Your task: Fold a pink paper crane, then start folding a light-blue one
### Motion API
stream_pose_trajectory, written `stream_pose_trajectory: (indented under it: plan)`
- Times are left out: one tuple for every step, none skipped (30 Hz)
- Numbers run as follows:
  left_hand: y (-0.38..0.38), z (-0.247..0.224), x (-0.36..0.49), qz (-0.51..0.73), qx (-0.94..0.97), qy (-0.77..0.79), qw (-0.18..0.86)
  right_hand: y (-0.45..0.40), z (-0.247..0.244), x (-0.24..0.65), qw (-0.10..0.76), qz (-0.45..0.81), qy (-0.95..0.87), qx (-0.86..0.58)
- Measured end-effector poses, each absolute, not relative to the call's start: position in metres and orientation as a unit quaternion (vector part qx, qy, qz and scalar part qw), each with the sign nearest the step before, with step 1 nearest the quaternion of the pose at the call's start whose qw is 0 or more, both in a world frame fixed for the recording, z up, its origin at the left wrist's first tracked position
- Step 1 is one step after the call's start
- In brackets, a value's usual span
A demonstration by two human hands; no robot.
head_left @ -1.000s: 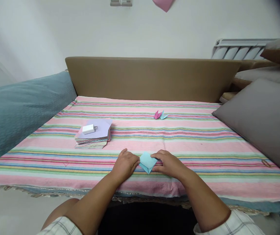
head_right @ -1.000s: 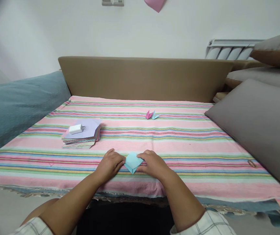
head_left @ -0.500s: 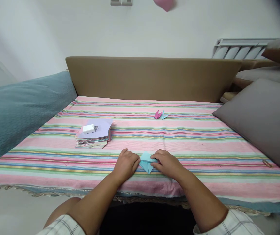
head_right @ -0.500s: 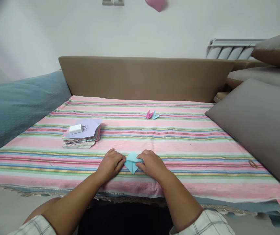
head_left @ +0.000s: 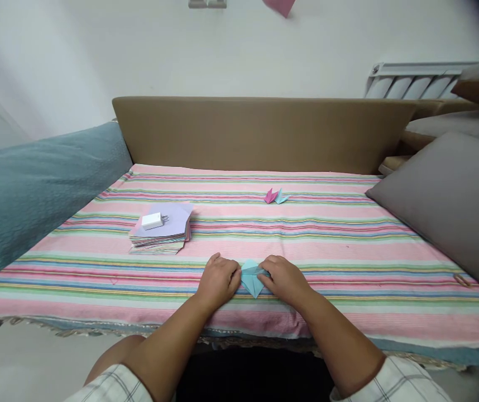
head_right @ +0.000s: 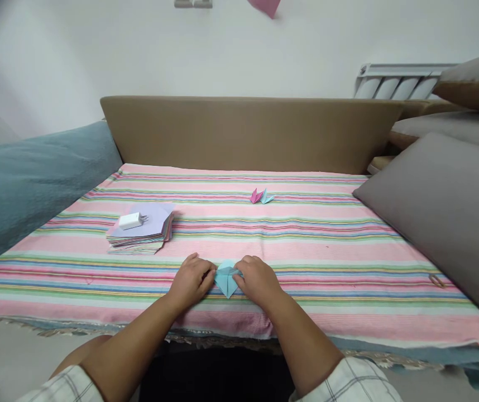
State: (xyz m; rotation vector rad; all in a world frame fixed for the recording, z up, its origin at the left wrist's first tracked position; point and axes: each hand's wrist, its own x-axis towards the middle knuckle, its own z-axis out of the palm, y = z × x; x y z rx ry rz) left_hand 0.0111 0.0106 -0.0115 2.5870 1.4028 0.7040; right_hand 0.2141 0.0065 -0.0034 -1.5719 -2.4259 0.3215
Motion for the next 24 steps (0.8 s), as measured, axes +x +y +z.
stream_pose_trajectory:
  plan:
    - [0.010, -0.011, 0.012, 0.233, 0.852, 0.465, 0.059, 0.006, -0.003, 0.214, 0.116, 0.108, -0.829, -0.537]
    - [0.010, -0.010, 0.012, 0.232, 0.851, 0.467, 0.060, 0.006, -0.003, 0.214, 0.117, 0.106, -0.829, -0.536]
    - [0.010, -0.008, 0.013, 0.229, 0.851, 0.469, 0.061, 0.006, -0.003, 0.214, 0.118, 0.106, -0.829, -0.536]
    - [0.011, -0.007, 0.014, 0.223, 0.852, 0.470, 0.062, 0.006, -0.003, 0.214, 0.120, 0.107, -0.829, -0.536]
    - [0.011, -0.006, 0.014, 0.216, 0.852, 0.472, 0.063, 0.006, -0.003, 0.214, 0.121, 0.110, -0.828, -0.536]
    - [0.011, -0.005, 0.015, 0.209, 0.852, 0.475, 0.063, 0.006, -0.002, 0.214, 0.121, 0.114, -0.827, -0.537]
    - [0.012, -0.004, 0.016, 0.202, 0.851, 0.480, 0.064, 0.006, -0.002, 0.214, 0.120, 0.118, -0.826, -0.538]
    - [0.013, -0.004, 0.017, 0.195, 0.849, 0.486, 0.065, 0.006, -0.001, 0.213, 0.119, 0.121, -0.825, -0.539]
    - [0.014, -0.003, 0.018, 0.191, 0.846, 0.494, 0.067, 0.006, -0.001, 0.213, 0.118, 0.124, -0.824, -0.540]
    - [0.015, -0.003, 0.019, 0.187, 0.842, 0.502, 0.067, 0.007, -0.001, 0.213, 0.117, 0.126, -0.823, -0.541]
    - [0.016, -0.003, 0.020, 0.183, 0.838, 0.510, 0.068, 0.007, -0.001, 0.212, 0.116, 0.127, -0.822, -0.543]
    - [0.016, -0.002, 0.021, 0.179, 0.836, 0.515, 0.067, 0.007, -0.001, 0.212, 0.116, 0.128, -0.820, -0.545]
    - [0.017, -0.002, 0.021, 0.176, 0.834, 0.519, 0.066, 0.007, -0.001, 0.211, 0.116, 0.129, -0.819, -0.548]
    - [0.018, -0.002, 0.022, 0.173, 0.834, 0.520, 0.063, 0.006, -0.001, 0.211, 0.116, 0.130, -0.816, -0.551]
    - [0.018, -0.002, 0.022, 0.172, 0.835, 0.519, 0.061, 0.006, -0.002, 0.211, 0.116, 0.129, -0.814, -0.555]
    - [0.018, -0.002, 0.023, 0.171, 0.838, 0.515, 0.060, 0.006, -0.002, 0.210, 0.118, 0.128, -0.812, -0.557]
    - [0.017, -0.003, 0.023, 0.172, 0.842, 0.509, 0.059, 0.005, -0.003, 0.210, 0.120, 0.125, -0.810, -0.560]
    - [0.016, -0.003, 0.023, 0.174, 0.845, 0.502, 0.058, 0.005, -0.003, 0.209, 0.123, 0.122, -0.810, -0.561]
    - [0.015, -0.004, 0.023, 0.176, 0.849, 0.495, 0.056, 0.004, -0.003, 0.209, 0.125, 0.119, -0.809, -0.561]
    - [0.014, -0.005, 0.023, 0.177, 0.853, 0.489, 0.054, 0.004, -0.003, 0.209, 0.127, 0.117, -0.809, -0.561]
    - [0.014, -0.006, 0.024, 0.178, 0.855, 0.484, 0.051, 0.004, -0.003, 0.208, 0.128, 0.116, -0.810, -0.561]
    - [0.013, -0.007, 0.024, 0.176, 0.857, 0.482, 0.049, 0.004, -0.003, 0.208, 0.128, 0.115, -0.809, -0.562]
    - [0.013, -0.007, 0.024, 0.174, 0.858, 0.481, 0.047, 0.004, -0.002, 0.208, 0.128, 0.115, -0.809, -0.563]
    - [0.013, -0.008, 0.025, 0.172, 0.859, 0.481, 0.047, 0.005, -0.002, 0.208, 0.127, 0.117, -0.808, -0.563]
